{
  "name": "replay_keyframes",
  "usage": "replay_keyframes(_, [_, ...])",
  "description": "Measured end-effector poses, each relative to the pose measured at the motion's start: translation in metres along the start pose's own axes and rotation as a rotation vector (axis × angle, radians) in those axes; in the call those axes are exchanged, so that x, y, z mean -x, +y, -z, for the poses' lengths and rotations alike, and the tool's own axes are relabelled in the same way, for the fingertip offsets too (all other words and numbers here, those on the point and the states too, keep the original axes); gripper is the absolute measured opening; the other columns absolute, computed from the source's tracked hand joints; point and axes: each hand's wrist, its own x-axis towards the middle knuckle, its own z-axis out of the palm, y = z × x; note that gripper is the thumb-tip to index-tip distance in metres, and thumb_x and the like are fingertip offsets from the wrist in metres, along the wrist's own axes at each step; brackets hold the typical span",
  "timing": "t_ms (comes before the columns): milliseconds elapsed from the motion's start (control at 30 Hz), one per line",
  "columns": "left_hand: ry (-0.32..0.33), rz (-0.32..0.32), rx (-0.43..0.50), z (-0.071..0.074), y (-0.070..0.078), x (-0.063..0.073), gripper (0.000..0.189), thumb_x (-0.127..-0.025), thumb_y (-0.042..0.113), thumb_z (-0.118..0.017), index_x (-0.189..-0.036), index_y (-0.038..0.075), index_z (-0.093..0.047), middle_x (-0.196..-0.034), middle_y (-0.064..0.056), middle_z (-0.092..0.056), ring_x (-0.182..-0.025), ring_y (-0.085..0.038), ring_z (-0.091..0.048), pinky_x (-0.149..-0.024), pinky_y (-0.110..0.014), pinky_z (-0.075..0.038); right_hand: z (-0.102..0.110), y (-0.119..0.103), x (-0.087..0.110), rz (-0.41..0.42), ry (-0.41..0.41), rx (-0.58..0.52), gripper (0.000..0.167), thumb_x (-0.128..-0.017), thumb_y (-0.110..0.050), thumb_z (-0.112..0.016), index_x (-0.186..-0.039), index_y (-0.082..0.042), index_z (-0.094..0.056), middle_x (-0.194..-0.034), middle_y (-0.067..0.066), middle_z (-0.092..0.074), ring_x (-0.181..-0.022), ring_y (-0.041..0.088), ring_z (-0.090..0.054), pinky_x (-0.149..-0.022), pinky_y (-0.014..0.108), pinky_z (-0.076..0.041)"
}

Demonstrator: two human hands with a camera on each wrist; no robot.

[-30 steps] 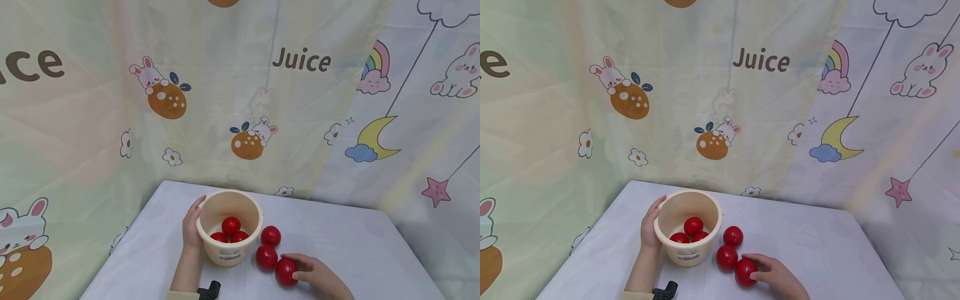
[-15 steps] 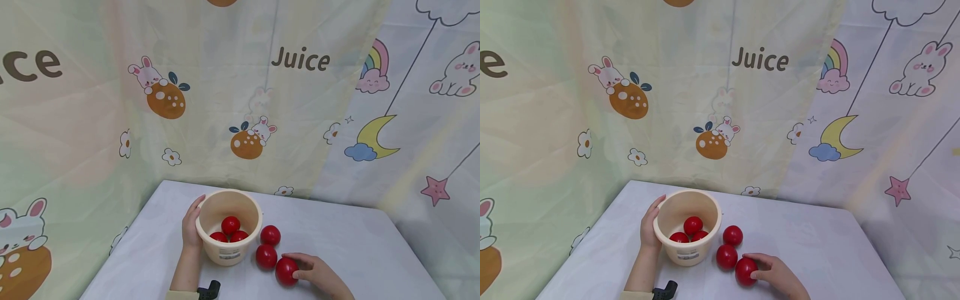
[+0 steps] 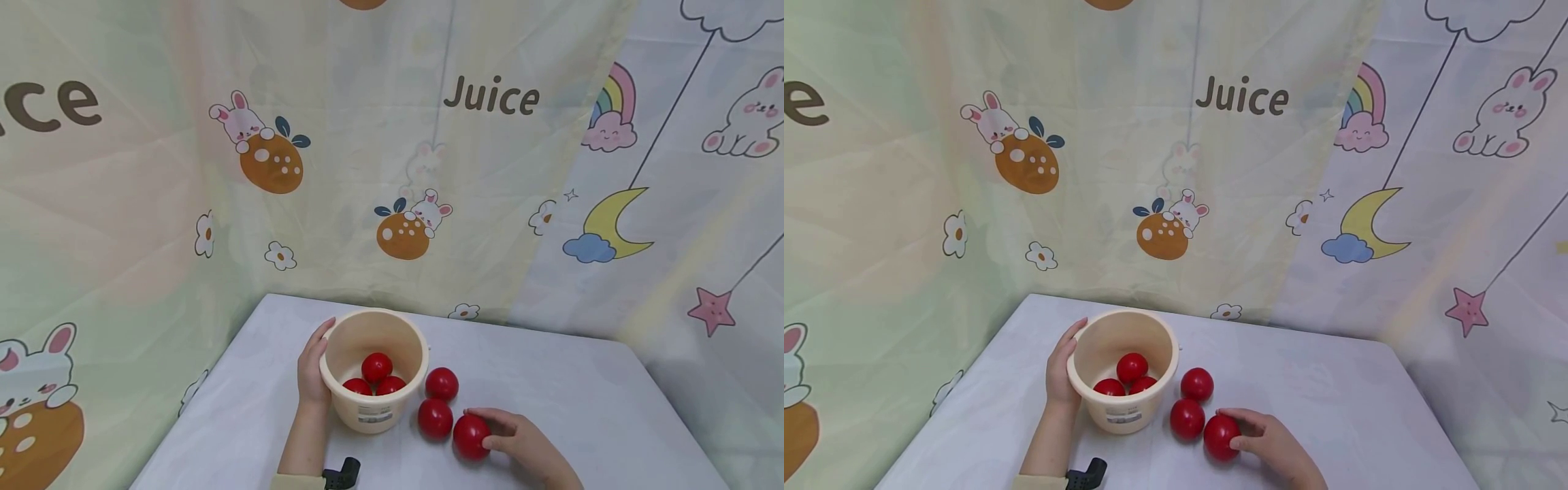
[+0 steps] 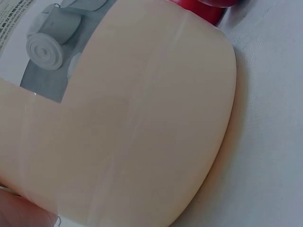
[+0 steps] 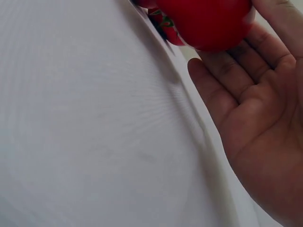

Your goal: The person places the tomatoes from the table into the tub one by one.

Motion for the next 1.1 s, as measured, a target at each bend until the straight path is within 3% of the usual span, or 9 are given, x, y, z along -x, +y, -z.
replay_keyframes(433, [-0.008, 0.029, 0.011, 0.001, 0.001, 0.000, 0.038, -0.104, 0.036, -0.036, -0.137, 0.035, -0.056, -0.142, 0.012, -0.055, -0.132, -0.012, -0.049, -0.111, -0.045, -0.043, 0.019, -0.032, 0.003, 0.093, 0.017, -0.024, 0.057, -0.086, -0.030, -0.073, -0.140, -0.019, -0.057, -0.138, 0.013, -0.059, -0.121, 0.026, -0.056, -0.089, 0.043, -0.058])
replay_keyframes(700, [-0.005, 0.024, 0.015, 0.002, -0.001, 0.000, 0.038, -0.104, 0.036, -0.037, -0.136, 0.033, -0.057, -0.142, 0.010, -0.056, -0.133, -0.014, -0.050, -0.111, -0.047, -0.042, 0.038, -0.070, -0.004, 0.202, 0.049, 0.043, 0.058, -0.083, -0.029, -0.076, -0.137, -0.021, -0.058, -0.137, 0.013, -0.060, -0.120, 0.031, -0.058, -0.087, 0.040, -0.059])
replay_keyframes(1100, [-0.002, 0.026, 0.015, 0.001, -0.001, -0.001, 0.040, -0.104, 0.034, -0.035, -0.138, 0.030, -0.056, -0.142, 0.010, -0.056, -0.134, -0.013, -0.048, -0.113, -0.045, -0.041, 0.053, -0.131, -0.018, 0.379, 0.006, 0.154, 0.059, -0.083, -0.025, -0.078, -0.138, -0.022, -0.058, -0.133, 0.012, -0.061, -0.115, 0.029, -0.062, -0.083, 0.034, -0.059])
